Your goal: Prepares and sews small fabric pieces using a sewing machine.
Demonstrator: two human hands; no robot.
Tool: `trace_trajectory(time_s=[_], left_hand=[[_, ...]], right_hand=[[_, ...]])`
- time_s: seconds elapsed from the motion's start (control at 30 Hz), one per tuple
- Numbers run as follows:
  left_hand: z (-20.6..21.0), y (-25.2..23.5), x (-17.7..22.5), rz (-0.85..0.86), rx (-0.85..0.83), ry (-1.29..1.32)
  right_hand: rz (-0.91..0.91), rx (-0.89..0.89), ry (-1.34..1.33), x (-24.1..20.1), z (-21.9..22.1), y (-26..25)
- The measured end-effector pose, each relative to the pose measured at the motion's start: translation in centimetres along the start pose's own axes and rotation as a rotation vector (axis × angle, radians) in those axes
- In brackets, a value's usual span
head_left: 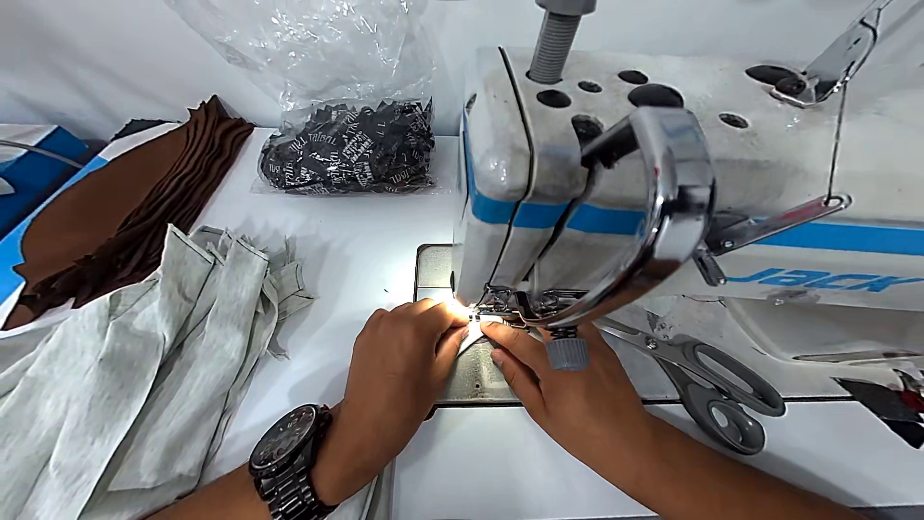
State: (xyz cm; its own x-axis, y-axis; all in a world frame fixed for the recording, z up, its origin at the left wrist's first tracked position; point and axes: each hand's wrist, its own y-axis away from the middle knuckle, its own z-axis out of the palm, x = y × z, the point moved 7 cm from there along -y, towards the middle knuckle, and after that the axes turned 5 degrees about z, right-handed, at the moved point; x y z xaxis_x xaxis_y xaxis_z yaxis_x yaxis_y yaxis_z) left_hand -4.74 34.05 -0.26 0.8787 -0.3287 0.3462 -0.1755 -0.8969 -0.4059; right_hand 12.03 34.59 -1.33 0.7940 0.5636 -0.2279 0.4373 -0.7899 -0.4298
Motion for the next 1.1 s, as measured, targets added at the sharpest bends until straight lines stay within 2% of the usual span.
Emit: trace_trajectory(time_s=[0.3, 0.37, 0.43, 0.53, 0.63, 0.77, 0.87, 0.97, 1.03, 1.1], left_hand=[[-0.3, -1.3, -0.2, -0.011, 0.015, -0.038], [-0.4, -1.7, -0.3, -0.017, 0.013, -0.033], [-0.5, -1.8, -0.2, -0.026, 0.01, -0.022], [-0.7, -1.8, -0.2, -0.055, 0.0, -0.008], [-1.1, -1.5, -0.1, -0.102, -0.036, 0.03], [-0.3, -1.8, 0.1, -0.202, -0.117, -0.01], [0.4, -2.1, -0.1, -0.302, -0.209, -0.014], [-0.8, -0.3, -0.2, -0.33, -0.122, 0.175], [-2.7, 2.7, 0.0, -0.349, -0.02, 0.504], [-4.3, 7.8, 1.2, -0.443, 0.025, 0.898]], right_hand=[[0.04, -0.09, 0.074, 0.8, 0.8, -0.9], [0.008, -0.033, 0.021, 1.3, -0.7, -1.4], [0.033, 0.036, -0.022, 2.9, -4.1, -0.9], [0.194, 0.019, 0.065, 7.6, -8.7, 3.4], [0.308, -0.023, 0.145, 11.4, -9.5, 9.7], [0.318, -0.076, 0.158, 10.9, -10.3, 12.8], [0.49, -0.268, 0.203, 9.2, -11.5, 14.1], [0.618, -0.377, 0.3, 6.7, -12.5, 16.8], [0.665, -0.345, 0.307, 5.6, -12.7, 19.4], [0.685, -0.316, 0.175, 5.6, -12.2, 22.6]])
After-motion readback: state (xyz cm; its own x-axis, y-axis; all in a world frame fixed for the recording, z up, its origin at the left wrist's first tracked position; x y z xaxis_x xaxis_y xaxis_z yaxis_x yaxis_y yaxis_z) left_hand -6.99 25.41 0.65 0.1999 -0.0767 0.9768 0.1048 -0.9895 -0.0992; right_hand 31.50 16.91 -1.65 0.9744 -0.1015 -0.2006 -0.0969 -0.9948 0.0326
